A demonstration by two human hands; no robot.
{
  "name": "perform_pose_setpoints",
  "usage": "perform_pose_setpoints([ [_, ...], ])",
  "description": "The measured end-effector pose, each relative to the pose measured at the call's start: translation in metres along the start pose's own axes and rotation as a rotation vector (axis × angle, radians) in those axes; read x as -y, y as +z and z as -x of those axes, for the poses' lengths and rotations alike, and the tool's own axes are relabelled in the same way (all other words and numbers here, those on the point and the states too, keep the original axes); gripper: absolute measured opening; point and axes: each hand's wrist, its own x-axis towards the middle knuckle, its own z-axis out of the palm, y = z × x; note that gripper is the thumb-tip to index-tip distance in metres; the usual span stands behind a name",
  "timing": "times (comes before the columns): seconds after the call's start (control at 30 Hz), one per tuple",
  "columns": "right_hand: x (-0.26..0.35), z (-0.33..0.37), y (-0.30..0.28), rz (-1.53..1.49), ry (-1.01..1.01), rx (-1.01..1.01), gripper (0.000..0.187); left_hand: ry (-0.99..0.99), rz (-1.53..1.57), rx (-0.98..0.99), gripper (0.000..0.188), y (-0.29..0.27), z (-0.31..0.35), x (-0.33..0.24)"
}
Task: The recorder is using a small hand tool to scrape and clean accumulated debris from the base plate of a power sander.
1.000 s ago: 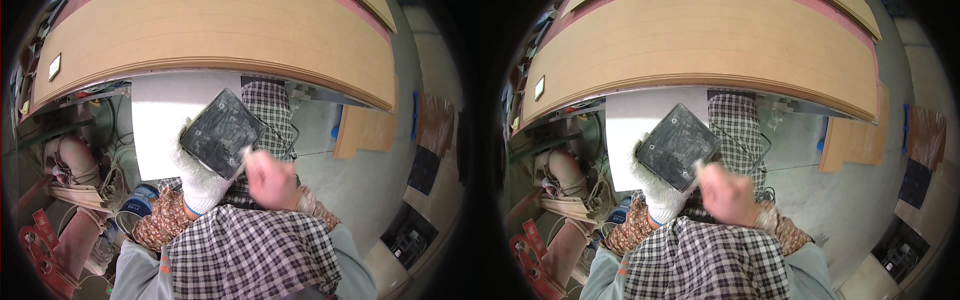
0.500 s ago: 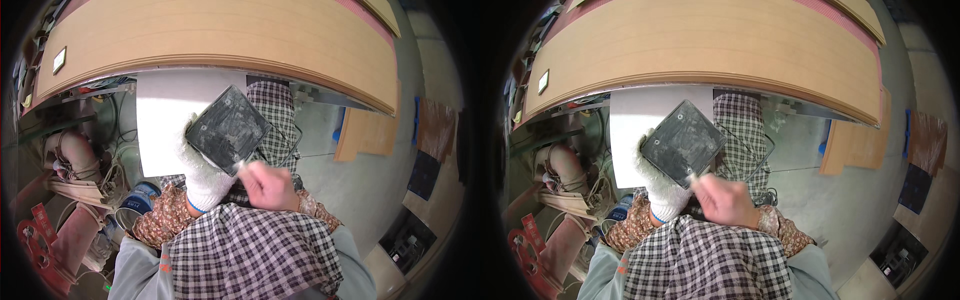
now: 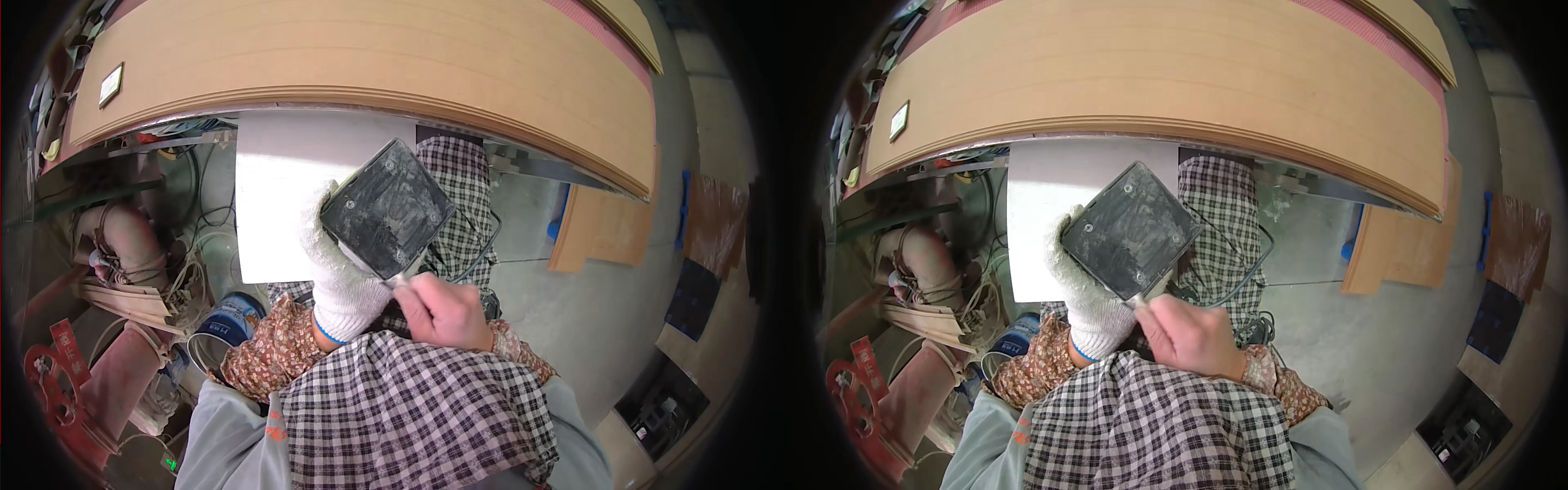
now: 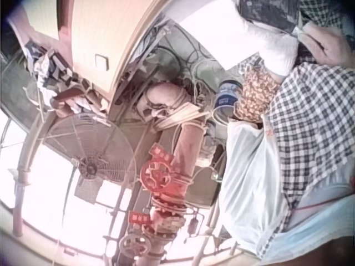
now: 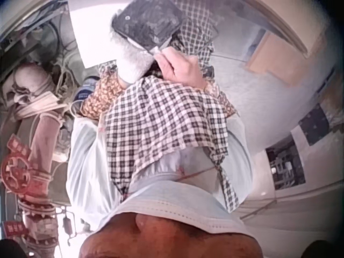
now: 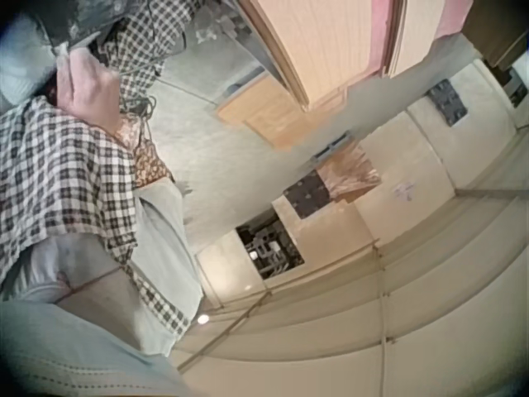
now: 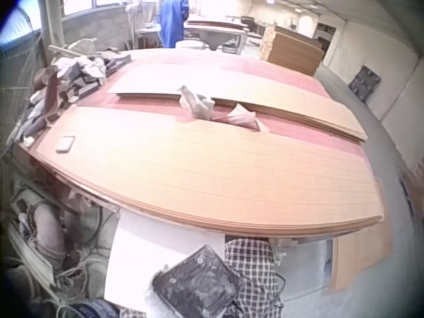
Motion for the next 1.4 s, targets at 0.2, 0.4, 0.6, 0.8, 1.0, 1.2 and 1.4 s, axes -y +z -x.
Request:
perform_pose_setpoints([
  [0.2, 0.008, -0.005, -0.013, 0.000, 0.269, 0.033, 0.020, 0.314, -0.423, 0.114, 0.116, -0.001, 0.001, 0.010],
  [0.4, -0.007, -0.011, -0.018, -0.084, 0.482, -0.110, 0.023, 0.285, -0.407, 0.123, 0.121, -0.005, 0.002, 0.012],
  [0.6, 0.015, -0.005, -0.008, -0.140, 0.286, -0.005, 0.023, -0.038, 0.001, 0.003, 0.122, -0.006, 0.002, 0.014],
  [0.8, 0.009, 0.005, -0.004, -0.211, 0.197, 0.118, 0.013, 0.265, -0.392, 0.134, 0.122, -0.003, 0.001, 0.012],
  [1.0, -0.004, -0.015, -0.025, -0.188, 0.602, -0.076, 0.026, 0.331, -0.386, 0.132, 0.121, 0.000, -0.002, 0.010],
  [1.2, 0.006, -0.003, -0.010, -0.247, 0.300, 0.107, 0.023, 0.320, -0.402, 0.115, 0.121, -0.006, -0.001, 0.016],
  [1.4, 0.009, -0.008, -0.021, -0.030, 0.236, 0.216, 0.020, 0.228, -0.339, 0.100, 0.121, 0.001, 0.000, 0.012],
])
